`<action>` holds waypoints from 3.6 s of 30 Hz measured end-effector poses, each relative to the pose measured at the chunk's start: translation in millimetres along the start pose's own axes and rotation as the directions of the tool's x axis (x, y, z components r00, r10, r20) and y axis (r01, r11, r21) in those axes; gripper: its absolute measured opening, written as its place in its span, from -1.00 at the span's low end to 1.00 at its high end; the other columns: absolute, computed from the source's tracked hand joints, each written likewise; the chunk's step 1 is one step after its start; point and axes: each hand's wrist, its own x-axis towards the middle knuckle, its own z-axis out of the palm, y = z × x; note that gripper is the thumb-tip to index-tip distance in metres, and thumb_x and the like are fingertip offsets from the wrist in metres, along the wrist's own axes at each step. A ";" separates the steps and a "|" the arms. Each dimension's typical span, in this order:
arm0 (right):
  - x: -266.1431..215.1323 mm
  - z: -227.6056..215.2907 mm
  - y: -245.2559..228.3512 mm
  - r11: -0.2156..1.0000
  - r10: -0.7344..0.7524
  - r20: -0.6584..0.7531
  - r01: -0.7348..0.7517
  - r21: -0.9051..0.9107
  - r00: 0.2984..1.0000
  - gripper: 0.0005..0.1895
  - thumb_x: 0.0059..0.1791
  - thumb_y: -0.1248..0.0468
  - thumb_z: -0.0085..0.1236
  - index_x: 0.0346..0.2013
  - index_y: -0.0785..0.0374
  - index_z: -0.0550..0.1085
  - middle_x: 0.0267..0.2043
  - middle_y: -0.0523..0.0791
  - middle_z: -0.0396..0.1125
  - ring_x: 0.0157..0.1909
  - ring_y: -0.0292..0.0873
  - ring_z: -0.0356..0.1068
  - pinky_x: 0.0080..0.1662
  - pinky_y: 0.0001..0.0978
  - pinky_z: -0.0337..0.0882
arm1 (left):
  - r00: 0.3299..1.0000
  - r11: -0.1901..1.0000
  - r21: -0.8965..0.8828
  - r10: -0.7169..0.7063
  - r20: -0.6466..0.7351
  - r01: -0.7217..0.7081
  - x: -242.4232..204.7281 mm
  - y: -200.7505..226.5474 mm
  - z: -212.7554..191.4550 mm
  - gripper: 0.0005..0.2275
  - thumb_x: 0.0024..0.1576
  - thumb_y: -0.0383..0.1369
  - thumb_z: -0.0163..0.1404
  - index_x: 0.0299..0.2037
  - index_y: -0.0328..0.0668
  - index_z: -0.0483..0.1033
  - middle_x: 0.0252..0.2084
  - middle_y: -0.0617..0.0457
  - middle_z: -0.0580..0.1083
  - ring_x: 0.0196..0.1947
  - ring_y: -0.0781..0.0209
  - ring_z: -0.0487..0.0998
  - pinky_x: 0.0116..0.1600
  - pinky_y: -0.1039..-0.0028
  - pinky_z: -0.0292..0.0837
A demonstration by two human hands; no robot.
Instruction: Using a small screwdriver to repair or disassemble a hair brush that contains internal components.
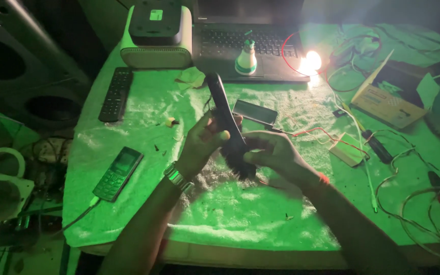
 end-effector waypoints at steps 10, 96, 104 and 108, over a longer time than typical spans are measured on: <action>-36.1 -13.9 -55.0 0.608 -0.111 -0.005 0.064 -0.792 0.994 -0.61 -0.17 0.10 0.38 -0.12 0.19 0.63 -0.20 -0.07 0.57 -0.19 -0.20 0.57 -0.13 -0.32 0.51 | 0.986 0.964 -0.266 -0.042 -0.162 -0.002 3.8 3.3 -10.0 -0.69 0.20 -0.37 0.14 0.07 -0.34 0.39 -0.05 -0.30 0.59 -0.09 -0.05 0.65 0.05 0.14 0.63; 13.7 56.2 -66.2 0.520 0.058 0.145 0.094 -0.849 0.988 -0.80 -0.06 0.14 0.21 -0.35 0.21 0.62 -0.53 -0.05 0.47 -0.53 -0.06 0.49 -0.34 -0.21 0.48 | 0.765 0.992 -0.065 0.041 -0.642 -0.107 21.0 -39.9 -47.2 -0.80 0.28 -0.26 -0.08 -0.13 -0.28 0.36 -0.49 0.04 0.48 -0.52 0.26 0.53 -0.36 0.46 0.49; 8.4 57.1 -49.7 -0.228 -0.141 0.672 0.637 -0.737 0.727 -0.91 -0.08 0.31 0.10 -0.32 0.24 0.49 -0.44 -0.10 0.39 -0.37 -0.08 0.48 -0.33 -0.18 0.46 | 0.722 0.983 -0.108 0.032 -0.691 -0.148 20.1 -51.4 -49.0 -0.78 0.25 -0.26 -0.04 -0.12 -0.31 0.40 -0.45 0.07 0.46 -0.50 0.30 0.49 -0.38 0.48 0.45; 15.8 73.4 -69.7 -0.037 0.014 0.478 0.478 -0.877 0.878 -0.77 -0.05 0.10 0.14 -0.37 0.21 0.46 -0.48 -0.07 0.41 -0.43 -0.03 0.48 -0.36 -0.11 0.46 | 0.729 0.981 -0.098 0.056 -0.682 -0.168 21.4 -47.2 -48.6 -0.78 0.24 -0.26 -0.03 -0.14 -0.30 0.41 -0.47 0.07 0.45 -0.51 0.30 0.49 -0.37 0.48 0.46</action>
